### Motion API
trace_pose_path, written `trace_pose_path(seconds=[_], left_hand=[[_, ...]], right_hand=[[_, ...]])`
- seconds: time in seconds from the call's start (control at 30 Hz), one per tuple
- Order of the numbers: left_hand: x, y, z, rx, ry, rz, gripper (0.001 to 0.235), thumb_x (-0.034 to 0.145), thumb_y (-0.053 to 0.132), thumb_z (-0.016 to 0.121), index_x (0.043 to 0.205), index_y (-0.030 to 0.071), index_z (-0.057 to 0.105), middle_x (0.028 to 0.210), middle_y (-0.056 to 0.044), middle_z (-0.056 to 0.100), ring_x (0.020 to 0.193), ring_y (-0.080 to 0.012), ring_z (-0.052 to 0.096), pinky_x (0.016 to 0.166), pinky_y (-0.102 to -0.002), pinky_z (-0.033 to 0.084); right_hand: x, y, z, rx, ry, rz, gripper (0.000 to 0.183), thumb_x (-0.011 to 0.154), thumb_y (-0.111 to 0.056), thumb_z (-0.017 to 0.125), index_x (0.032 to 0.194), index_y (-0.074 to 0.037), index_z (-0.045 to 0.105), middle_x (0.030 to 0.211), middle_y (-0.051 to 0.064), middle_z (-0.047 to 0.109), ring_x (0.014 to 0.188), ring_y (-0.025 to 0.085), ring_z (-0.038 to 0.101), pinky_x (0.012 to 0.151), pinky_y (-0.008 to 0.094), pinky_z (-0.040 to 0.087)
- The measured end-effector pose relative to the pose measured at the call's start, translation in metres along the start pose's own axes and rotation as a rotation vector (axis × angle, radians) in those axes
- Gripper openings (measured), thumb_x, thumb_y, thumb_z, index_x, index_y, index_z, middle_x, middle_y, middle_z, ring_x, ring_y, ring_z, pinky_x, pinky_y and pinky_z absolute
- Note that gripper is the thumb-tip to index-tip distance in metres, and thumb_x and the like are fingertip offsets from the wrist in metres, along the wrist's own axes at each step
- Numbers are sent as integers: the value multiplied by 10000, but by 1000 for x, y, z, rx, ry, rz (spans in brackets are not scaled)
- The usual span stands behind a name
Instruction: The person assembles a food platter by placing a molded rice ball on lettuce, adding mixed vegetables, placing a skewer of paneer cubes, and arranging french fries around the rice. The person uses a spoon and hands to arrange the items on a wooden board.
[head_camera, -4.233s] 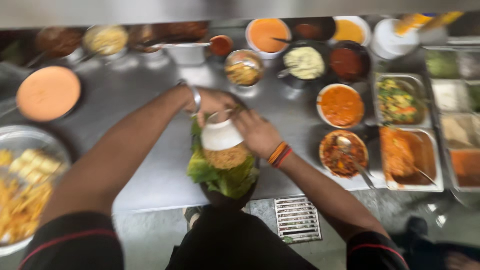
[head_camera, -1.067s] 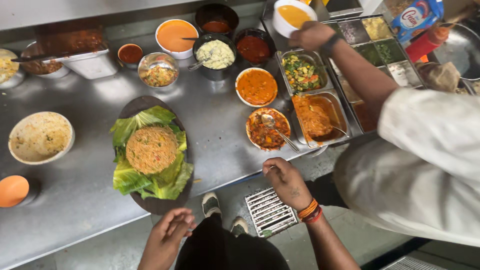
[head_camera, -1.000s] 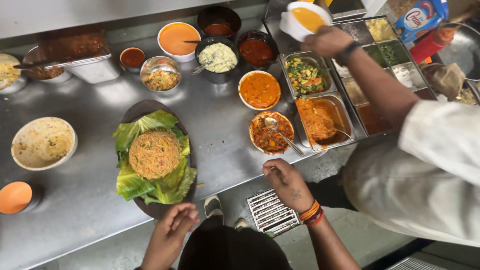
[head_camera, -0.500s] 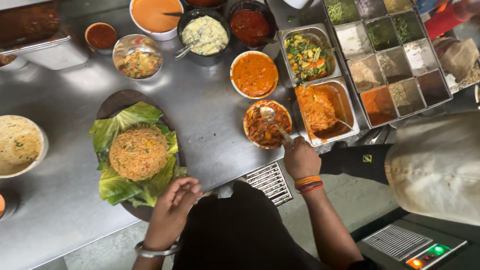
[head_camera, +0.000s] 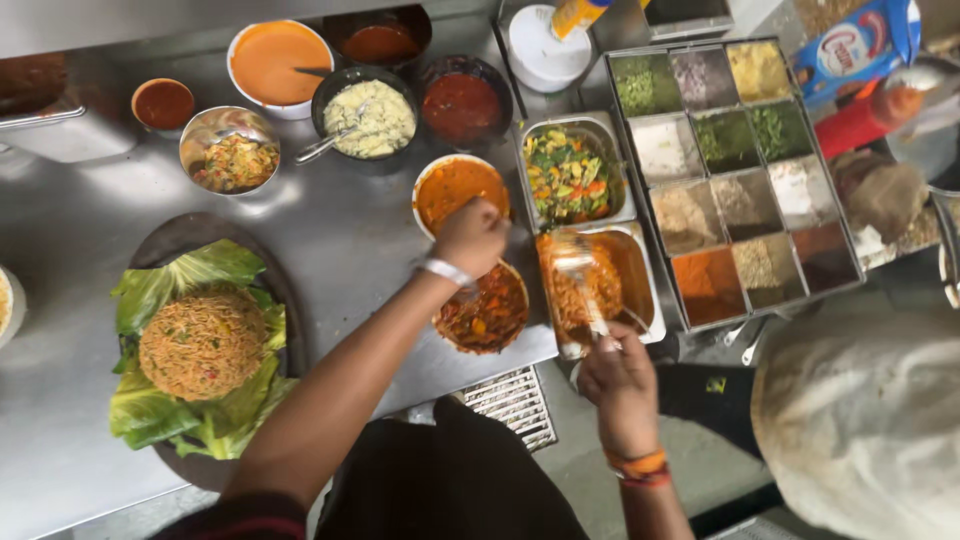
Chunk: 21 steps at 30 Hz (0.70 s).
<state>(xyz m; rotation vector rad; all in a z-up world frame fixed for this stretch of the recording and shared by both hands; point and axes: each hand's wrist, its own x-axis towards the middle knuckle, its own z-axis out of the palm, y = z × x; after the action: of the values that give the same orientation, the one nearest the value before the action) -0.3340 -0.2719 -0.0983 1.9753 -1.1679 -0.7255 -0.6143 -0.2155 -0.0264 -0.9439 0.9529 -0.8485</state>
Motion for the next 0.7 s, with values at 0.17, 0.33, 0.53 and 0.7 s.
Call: trace_pose_path(seconds=[0.17, 0.33, 0.53, 0.7], left_hand=[[93, 23, 62, 126, -6, -125, 385, 823, 354, 705, 923, -17, 730, 1022, -301, 705, 1005, -446, 686, 892, -493, 551], [102, 8, 69, 55, 63, -103, 424, 827, 379, 720, 969, -20, 722, 1016, -292, 706, 999, -438, 683, 879, -496, 544], [91, 11, 77, -61, 209, -1, 334, 852, 238, 650, 1092, 6, 646, 957, -270, 703, 914, -473, 673, 800, -541, 534], [105, 17, 77, -80, 289, 82, 300, 855, 167, 619, 1094, -9, 577, 911, -276, 694, 888, -478, 671, 789, -551, 531]], right_hand=[[31, -39, -36, 131, -78, 42, 233, 1056, -122, 470, 1224, -17, 593, 777, 38, 519, 649, 143, 450, 592, 288, 377], [43, -45, -47, 174, -71, 56, 200, 1040, -91, 473, 1175, 13, 579, 813, 64, 553, 655, 153, 455, 602, 302, 382], [52, -44, -50, 221, -122, 30, 206, 1048, -84, 484, 1182, 37, 584, 810, 64, 520, 678, 156, 439, 631, 302, 389], [55, -50, -48, 201, -126, -1, 209, 1046, -85, 488, 1194, 30, 580, 820, 70, 517, 685, 160, 435, 634, 301, 383]])
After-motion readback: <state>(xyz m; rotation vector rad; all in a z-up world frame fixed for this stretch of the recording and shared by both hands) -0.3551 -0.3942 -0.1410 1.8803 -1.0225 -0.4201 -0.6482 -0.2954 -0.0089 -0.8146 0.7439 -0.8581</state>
